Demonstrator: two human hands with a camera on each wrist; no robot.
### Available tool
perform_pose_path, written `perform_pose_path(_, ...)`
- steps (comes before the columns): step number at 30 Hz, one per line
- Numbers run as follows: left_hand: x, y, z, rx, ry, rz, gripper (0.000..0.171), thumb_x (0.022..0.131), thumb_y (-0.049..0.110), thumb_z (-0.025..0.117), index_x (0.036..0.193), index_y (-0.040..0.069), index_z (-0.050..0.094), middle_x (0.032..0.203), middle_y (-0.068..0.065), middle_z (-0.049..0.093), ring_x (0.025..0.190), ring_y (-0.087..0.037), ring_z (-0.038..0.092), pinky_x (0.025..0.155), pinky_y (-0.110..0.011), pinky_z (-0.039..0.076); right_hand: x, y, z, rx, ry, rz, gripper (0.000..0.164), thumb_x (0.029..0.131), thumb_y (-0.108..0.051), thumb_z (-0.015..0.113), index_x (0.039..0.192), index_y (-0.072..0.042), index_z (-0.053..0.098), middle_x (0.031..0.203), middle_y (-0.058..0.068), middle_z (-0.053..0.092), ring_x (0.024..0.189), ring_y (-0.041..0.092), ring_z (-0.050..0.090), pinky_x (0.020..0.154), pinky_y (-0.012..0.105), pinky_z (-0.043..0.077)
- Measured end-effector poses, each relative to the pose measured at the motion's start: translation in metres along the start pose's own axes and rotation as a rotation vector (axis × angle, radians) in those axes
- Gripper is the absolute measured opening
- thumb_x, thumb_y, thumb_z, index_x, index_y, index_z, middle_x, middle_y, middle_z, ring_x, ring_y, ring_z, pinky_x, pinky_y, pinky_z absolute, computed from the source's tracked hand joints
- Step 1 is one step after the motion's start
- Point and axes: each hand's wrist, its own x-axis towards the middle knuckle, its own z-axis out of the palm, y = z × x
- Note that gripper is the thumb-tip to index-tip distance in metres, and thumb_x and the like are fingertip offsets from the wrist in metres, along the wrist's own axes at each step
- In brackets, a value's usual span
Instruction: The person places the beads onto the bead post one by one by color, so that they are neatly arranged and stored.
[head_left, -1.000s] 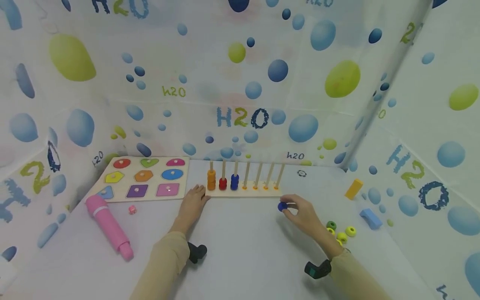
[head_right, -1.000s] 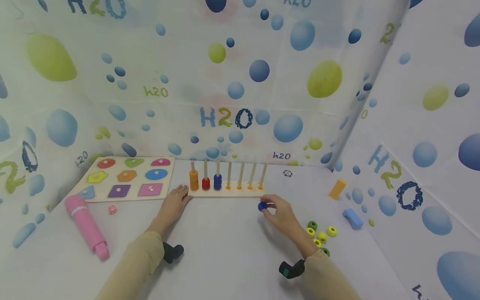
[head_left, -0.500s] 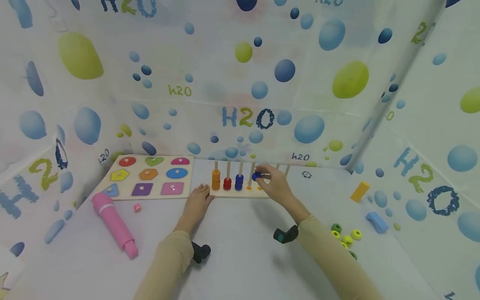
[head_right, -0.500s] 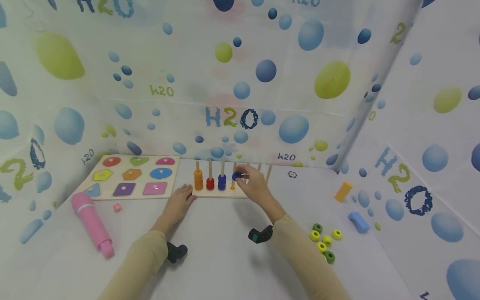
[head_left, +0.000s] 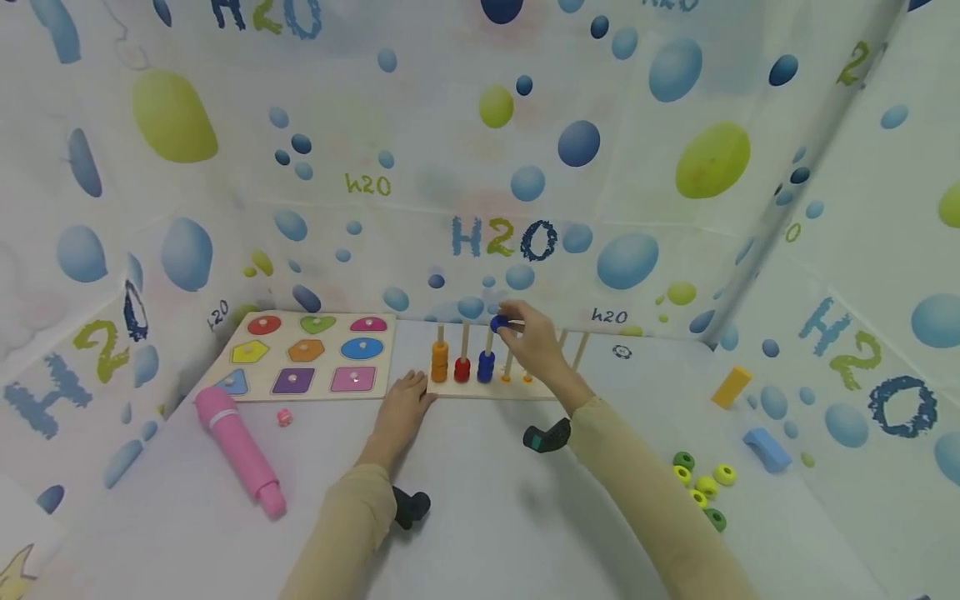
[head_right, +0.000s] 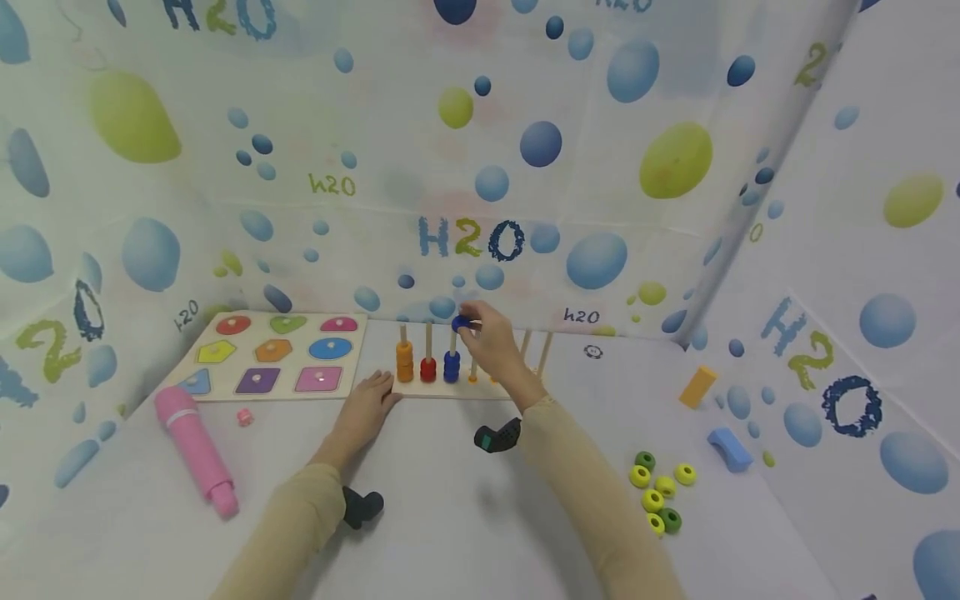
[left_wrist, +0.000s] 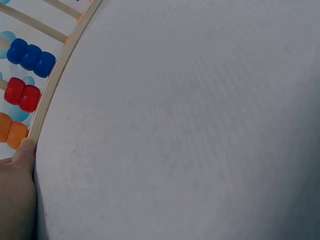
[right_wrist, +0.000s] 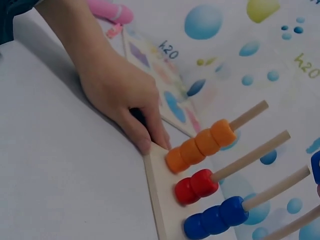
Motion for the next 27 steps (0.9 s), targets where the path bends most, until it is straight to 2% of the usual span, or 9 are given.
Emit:
perform_pose_path(5, 0.001, 0.0, 0.001, 0.008, -0.008, -0.007, 0.048, 0.097, 0.027, 0.055, 0.134, -0.003, 0.05, 0.138, -0.017, 0.048, 0.134, -0.032, 0.034, 0.113, -0.045, 0.023, 0.009, -0.002, 0.004, -0.048, -0.053, 0.034, 0.037, 0.085, 0.008, 0.063, 0.12, 0.003, 0.053, 0.112, 0.016, 0.063, 0.103, 0.023, 0.061, 0.086, 0.021, 0.052)
perform_pose_path(9, 0.001, 0.0, 0.001, 0.014, -0.029, -0.016, 0.049, 0.098, 0.029, 0.053, 0.136, -0.002, 0.048, 0.14, -0.016, 0.047, 0.136, -0.031, 0.032, 0.114, -0.043, 0.021, 0.013, -0.002, 0.006, -0.084, -0.097, 0.055, 0.037, 0.086, 0.006, 0.063, 0.122, 0.003, 0.052, 0.114, 0.016, 0.062, 0.106, 0.023, 0.06, 0.09, 0.025, 0.051)
perform_pose_path(11, 0.001, 0.0, 0.0, 0.015, -0.038, -0.022, 0.049, 0.098, 0.03, 0.052, 0.136, -0.001, 0.047, 0.14, -0.016, 0.046, 0.136, -0.03, 0.032, 0.114, -0.043, 0.02, 0.014, -0.003, 0.007, -0.092, -0.088, 0.05, 0.037, 0.086, 0.006, 0.063, 0.122, 0.003, 0.052, 0.115, 0.016, 0.061, 0.107, 0.024, 0.06, 0.091, 0.03, 0.051)
perform_pose_path(14, 0.001, 0.002, 0.0, 0.017, -0.029, -0.01, 0.049, 0.098, 0.028, 0.053, 0.135, -0.003, 0.048, 0.139, -0.017, 0.047, 0.135, -0.031, 0.033, 0.114, -0.044, 0.021, 0.012, -0.001, 0.006, -0.086, -0.031, 0.015, 0.034, 0.085, 0.006, 0.063, 0.118, 0.004, 0.054, 0.113, 0.016, 0.062, 0.105, 0.025, 0.061, 0.091, 0.034, 0.052)
perform_pose_path(18, 0.002, 0.004, -0.001, 0.006, -0.01, 0.005, 0.047, 0.097, 0.025, 0.054, 0.133, -0.006, 0.049, 0.138, -0.02, 0.048, 0.134, -0.033, 0.034, 0.113, -0.045, 0.022, 0.002, 0.0, 0.003, -0.034, 0.056, -0.071, 0.025, 0.084, 0.009, 0.06, 0.108, 0.007, 0.059, 0.103, 0.015, 0.065, 0.096, 0.023, 0.064, 0.085, 0.026, 0.053)
perform_pose_path(21, 0.001, 0.004, -0.002, -0.003, -0.017, -0.003, 0.048, 0.097, 0.026, 0.054, 0.133, -0.006, 0.049, 0.139, -0.02, 0.046, 0.134, -0.034, 0.034, 0.113, -0.045, 0.022, -0.009, 0.004, 0.0, -0.006, 0.071, -0.116, 0.018, 0.084, 0.009, 0.06, 0.102, 0.005, 0.061, 0.096, 0.013, 0.066, 0.091, 0.021, 0.064, 0.081, 0.02, 0.053)
perform_pose_path(23, 0.001, 0.004, -0.002, -0.003, -0.025, -0.005, 0.049, 0.097, 0.026, 0.054, 0.134, -0.006, 0.048, 0.139, -0.02, 0.045, 0.135, -0.034, 0.033, 0.113, -0.045, 0.021, -0.019, 0.008, -0.002, 0.002, 0.064, -0.112, 0.017, 0.084, 0.009, 0.06, 0.1, 0.004, 0.062, 0.094, 0.013, 0.067, 0.089, 0.021, 0.065, 0.08, 0.02, 0.054)
perform_pose_path(27, 0.002, 0.004, -0.002, -0.001, -0.029, 0.0, 0.049, 0.098, 0.026, 0.053, 0.134, -0.007, 0.047, 0.14, -0.021, 0.044, 0.135, -0.034, 0.032, 0.113, -0.045, 0.021, -0.041, 0.021, -0.011, -0.006, 0.015, -0.044, 0.016, 0.084, 0.006, 0.062, 0.1, 0.004, 0.063, 0.094, 0.011, 0.068, 0.088, 0.021, 0.065, 0.078, 0.024, 0.055)
